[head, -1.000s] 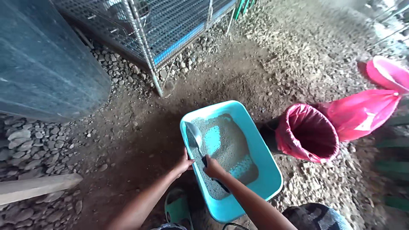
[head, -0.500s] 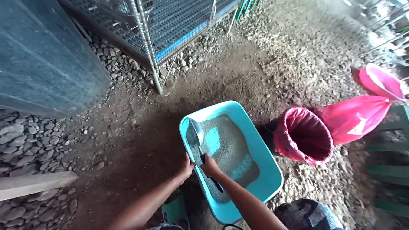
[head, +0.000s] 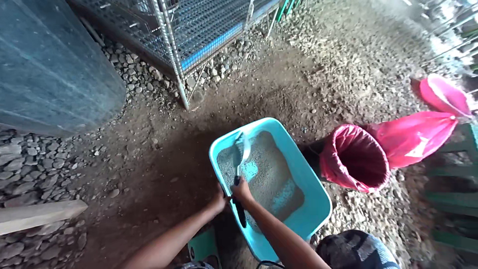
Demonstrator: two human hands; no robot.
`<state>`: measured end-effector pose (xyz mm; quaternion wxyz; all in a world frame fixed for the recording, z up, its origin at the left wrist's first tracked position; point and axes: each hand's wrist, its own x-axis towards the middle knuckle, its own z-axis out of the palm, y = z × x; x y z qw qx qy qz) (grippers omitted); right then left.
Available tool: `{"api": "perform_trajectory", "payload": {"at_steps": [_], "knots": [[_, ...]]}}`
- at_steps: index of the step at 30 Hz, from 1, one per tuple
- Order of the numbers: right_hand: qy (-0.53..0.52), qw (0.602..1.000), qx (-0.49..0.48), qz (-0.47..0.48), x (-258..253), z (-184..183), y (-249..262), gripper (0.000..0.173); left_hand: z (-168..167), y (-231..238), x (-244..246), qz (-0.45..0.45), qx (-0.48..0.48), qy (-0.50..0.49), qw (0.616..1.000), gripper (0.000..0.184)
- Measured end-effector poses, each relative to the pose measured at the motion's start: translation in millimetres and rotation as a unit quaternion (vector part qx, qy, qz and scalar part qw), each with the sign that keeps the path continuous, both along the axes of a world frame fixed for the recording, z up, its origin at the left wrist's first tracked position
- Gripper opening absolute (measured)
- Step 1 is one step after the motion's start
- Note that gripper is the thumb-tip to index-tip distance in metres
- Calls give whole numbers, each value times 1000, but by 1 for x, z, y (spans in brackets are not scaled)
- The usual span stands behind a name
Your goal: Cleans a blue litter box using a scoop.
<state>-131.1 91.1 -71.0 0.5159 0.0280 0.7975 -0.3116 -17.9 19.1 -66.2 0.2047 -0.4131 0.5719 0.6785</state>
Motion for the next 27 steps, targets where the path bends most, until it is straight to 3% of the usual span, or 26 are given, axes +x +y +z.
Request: {"api": "perform_trajectory", "payload": {"at_steps": [3,9,15,21,27], "knots": [[-58,998,0,40,-8,12,12,51,-2,-4,3,21,23,24,999,90],[26,992,-22,-120,-58,13,-10,39,2,-10,4,40,43,33,998,90],[-52,998,-30,-32,-14,20,-2,43,2,-6,0,20,24,12,999,89],[34,992,-9,-118,-61,19,-21,41,1,-4,3,12,19,7,1000,92],[-45,999,-5,-6,-14,21,-6,49,-8,-3,0,20,15,2,1000,93]]}}
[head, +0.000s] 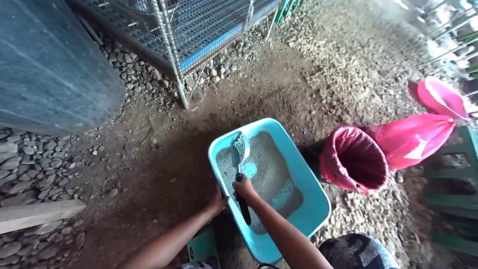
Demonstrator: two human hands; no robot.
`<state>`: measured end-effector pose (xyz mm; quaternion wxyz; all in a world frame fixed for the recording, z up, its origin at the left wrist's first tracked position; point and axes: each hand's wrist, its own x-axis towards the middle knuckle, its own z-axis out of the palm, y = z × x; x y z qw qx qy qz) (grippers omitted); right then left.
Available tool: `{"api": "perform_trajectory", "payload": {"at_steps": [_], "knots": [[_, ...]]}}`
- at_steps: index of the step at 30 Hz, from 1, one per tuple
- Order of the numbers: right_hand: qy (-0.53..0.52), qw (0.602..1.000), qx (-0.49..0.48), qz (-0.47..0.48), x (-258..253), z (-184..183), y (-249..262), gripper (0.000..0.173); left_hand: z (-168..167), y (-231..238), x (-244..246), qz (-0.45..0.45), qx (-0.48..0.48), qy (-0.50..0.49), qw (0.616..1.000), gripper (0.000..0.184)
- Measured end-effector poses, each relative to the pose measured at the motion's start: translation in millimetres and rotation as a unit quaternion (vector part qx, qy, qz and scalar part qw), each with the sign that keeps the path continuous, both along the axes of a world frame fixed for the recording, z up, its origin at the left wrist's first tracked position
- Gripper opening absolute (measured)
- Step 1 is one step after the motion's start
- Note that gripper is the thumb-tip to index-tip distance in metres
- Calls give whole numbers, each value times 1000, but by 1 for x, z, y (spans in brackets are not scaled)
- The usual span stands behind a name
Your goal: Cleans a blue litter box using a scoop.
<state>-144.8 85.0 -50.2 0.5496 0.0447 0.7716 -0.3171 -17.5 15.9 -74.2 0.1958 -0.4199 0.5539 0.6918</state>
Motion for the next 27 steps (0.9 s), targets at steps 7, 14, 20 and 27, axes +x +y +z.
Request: {"api": "perform_trajectory", "payload": {"at_steps": [7,14,20,27], "knots": [[66,996,49,45,-17,-10,11,48,16,-2,-2,5,5,16,1000,88],[38,999,5,-3,-5,-8,5,48,10,6,3,29,29,21,999,92],[50,934,76,346,-23,50,54,46,3,-15,3,44,-10,40,998,84],[188,862,294,367,-97,77,43,48,17,-39,-15,12,-34,34,999,82]]}}
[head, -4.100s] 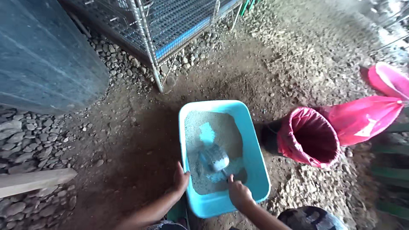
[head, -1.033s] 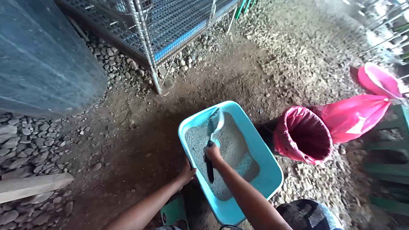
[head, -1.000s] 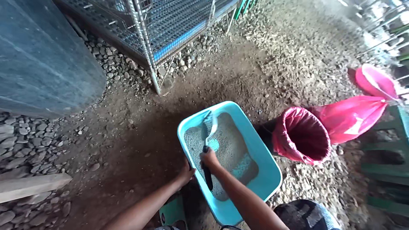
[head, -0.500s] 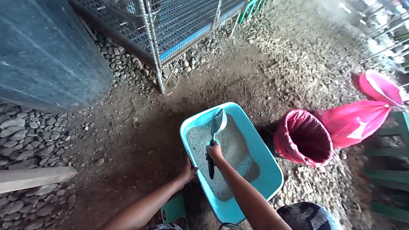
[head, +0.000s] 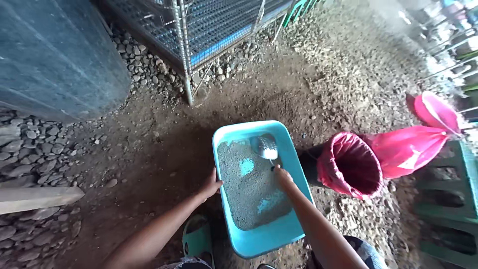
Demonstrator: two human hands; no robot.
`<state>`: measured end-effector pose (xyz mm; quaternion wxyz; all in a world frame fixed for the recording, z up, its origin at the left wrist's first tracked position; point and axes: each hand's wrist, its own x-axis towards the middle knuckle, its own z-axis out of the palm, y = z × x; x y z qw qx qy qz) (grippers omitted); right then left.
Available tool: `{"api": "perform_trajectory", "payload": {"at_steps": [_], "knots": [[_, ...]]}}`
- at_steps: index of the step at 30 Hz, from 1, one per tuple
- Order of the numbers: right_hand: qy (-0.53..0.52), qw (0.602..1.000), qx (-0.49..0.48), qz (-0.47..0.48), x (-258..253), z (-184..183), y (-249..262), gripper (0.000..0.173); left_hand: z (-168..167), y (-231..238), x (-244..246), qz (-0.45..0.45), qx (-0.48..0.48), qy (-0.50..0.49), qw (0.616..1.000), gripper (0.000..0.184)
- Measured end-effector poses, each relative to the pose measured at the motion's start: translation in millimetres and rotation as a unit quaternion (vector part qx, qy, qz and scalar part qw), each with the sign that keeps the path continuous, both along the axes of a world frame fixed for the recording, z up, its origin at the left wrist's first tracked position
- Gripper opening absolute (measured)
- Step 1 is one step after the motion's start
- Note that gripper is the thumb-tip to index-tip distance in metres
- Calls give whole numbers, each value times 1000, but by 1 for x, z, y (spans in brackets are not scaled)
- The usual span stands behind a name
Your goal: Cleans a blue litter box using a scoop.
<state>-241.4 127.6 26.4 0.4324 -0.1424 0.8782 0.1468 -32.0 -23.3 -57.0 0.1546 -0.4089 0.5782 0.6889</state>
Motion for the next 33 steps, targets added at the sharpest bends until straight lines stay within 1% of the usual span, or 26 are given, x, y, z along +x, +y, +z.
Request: {"api": "perform_trajectory", "payload": {"at_steps": [2,4,6,7,10,12,13,15,17,18,19,22,24,26,29,30,32,33], "knots": [[-5,1000,-8,-19,17,-16,-29,54,-1,-1,-2,13,1,4,1000,81],[-25,998,-23,-43,49,-29,-44,52,-3,0,0,29,16,5,999,82],[-32,999,-33,-14,78,-45,-30,45,-5,4,0,42,32,3,999,83],[-36,999,-27,4,87,-47,-17,42,-6,4,-1,46,32,4,998,83],[-67,997,29,40,101,-32,39,43,-11,4,2,42,26,5,999,82],[-63,994,68,66,97,-31,61,46,-11,3,0,36,25,8,999,81],[-63,994,66,61,90,-30,59,47,-9,4,0,29,30,10,999,81],[-62,997,34,24,71,-28,25,46,-5,8,2,22,34,13,999,82],[-46,999,3,-1,49,-24,-25,48,-5,6,2,30,31,12,999,81],[-38,999,5,-1,43,-23,-42,48,-7,6,2,41,30,14,999,80],[-36,999,8,-2,42,-21,-48,48,-11,5,4,45,30,14,998,80],[-42,998,38,16,60,-20,-16,48,-17,10,7,43,49,7,998,83],[-39,997,51,33,61,-27,-1,45,-12,11,2,49,43,0,998,81],[-32,999,25,22,51,-32,-9,43,-2,10,2,30,28,-11,999,80],[-15,1000,3,6,37,-35,-43,47,-8,4,3,19,18,-4,1000,82],[-17,1000,6,8,41,-35,-42,48,-13,5,4,22,21,-5,1000,82],[-31,999,20,13,57,-36,-16,47,-23,16,5,39,18,-14,999,82],[-35,999,26,12,63,-36,-4,45,-21,16,5,41,20,-18,999,81]]}}
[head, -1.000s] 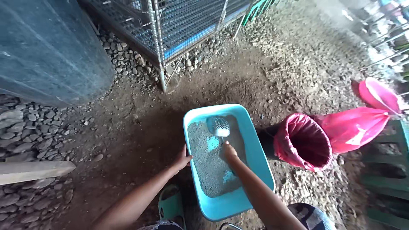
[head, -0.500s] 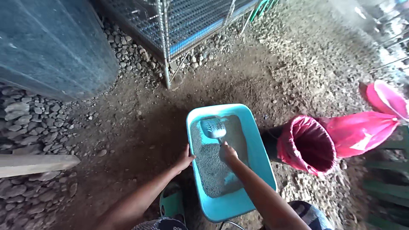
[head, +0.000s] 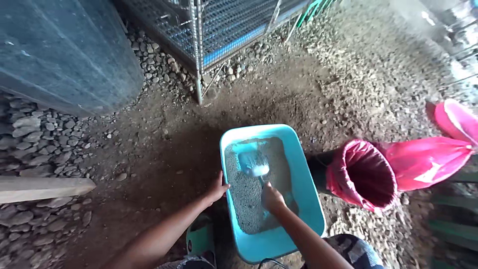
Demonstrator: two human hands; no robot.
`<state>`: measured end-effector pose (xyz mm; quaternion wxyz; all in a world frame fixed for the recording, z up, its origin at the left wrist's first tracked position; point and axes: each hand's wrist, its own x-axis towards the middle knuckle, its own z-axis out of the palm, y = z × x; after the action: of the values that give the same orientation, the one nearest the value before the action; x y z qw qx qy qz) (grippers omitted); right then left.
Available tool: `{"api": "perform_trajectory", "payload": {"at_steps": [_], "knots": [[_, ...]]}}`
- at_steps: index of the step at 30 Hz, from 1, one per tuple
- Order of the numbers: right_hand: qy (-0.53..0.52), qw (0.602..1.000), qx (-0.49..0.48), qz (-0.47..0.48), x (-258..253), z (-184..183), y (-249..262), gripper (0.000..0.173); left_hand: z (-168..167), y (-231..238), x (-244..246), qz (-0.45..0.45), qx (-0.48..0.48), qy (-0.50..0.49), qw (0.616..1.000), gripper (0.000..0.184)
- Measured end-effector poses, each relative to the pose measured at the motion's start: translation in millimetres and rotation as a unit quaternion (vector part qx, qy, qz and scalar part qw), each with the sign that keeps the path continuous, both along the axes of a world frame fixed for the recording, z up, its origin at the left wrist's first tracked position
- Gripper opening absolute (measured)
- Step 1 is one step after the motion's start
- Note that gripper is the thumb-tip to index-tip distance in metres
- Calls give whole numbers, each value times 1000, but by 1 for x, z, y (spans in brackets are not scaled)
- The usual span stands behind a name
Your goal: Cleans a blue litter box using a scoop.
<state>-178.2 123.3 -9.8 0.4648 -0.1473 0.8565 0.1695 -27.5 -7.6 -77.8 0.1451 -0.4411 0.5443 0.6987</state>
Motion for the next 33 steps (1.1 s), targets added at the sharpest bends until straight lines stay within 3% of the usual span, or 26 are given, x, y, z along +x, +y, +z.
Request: {"api": "perform_trajectory", "payload": {"at_steps": [3,6,11,18,25,30,33], "knots": [[-2,1000,14,0,-3,-1,4,46,4,-1,3,-22,4,2,1000,82],[13,999,-27,-36,-15,-4,-39,50,13,-7,1,-14,-4,14,1000,81],[-8,1000,-21,-12,23,-8,-45,44,16,-9,-1,-6,14,23,1000,83],[-48,992,68,95,43,12,51,46,13,-12,-1,-11,-2,24,1000,82],[6,999,-40,11,9,-1,-53,42,29,-14,-6,9,-2,20,1000,77],[-37,998,19,47,43,8,33,43,10,-12,1,7,9,52,999,83],[-41,998,30,48,31,12,32,41,11,-10,0,3,8,36,999,85]]}}
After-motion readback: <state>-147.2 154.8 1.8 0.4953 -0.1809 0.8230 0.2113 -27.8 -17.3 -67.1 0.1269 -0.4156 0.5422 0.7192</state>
